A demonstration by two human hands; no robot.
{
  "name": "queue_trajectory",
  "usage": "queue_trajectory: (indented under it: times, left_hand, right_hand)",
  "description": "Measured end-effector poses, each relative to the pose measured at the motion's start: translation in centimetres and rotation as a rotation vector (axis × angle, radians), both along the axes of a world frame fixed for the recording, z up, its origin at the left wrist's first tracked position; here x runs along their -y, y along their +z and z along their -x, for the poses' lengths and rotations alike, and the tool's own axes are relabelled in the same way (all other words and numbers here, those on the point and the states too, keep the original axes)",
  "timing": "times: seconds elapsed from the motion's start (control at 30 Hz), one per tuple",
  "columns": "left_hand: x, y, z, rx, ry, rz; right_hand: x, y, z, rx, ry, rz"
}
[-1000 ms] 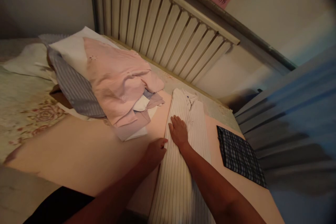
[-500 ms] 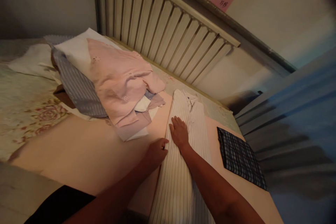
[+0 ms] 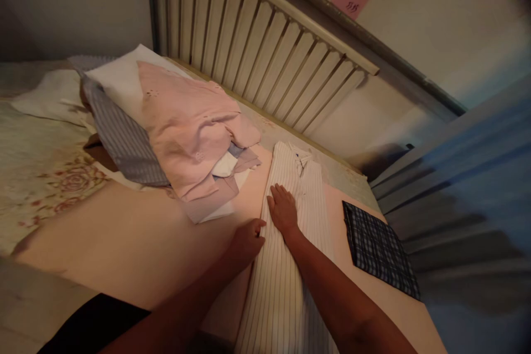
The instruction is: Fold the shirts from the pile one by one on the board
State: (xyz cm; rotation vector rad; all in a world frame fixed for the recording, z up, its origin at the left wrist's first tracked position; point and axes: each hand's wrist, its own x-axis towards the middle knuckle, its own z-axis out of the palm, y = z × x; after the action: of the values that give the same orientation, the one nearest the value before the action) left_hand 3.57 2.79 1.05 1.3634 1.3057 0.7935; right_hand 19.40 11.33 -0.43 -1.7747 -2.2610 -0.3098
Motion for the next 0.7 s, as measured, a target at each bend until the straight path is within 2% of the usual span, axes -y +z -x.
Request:
queue_trajectory:
  times: [0.33, 0.53, 0.7]
  left_hand:
    - [0.0, -0.1, 0.0, -0.033, 0.003, -0.005]
    - [-0.2, -1.0, -0.2, 0.001, 0.008, -0.009]
    - [-0.1, -1.0, -0.2, 0.056, 0.013, -0.019]
  right_hand:
    - [-0.1, 0.0, 0.0, -0.016, 0.001, -0.001]
    - [-0.1, -0.1, -0.1, -0.023, 0.002, -0.003]
    - [-0.1, -0.1, 0.0, -0.014, 0.002, -0.01]
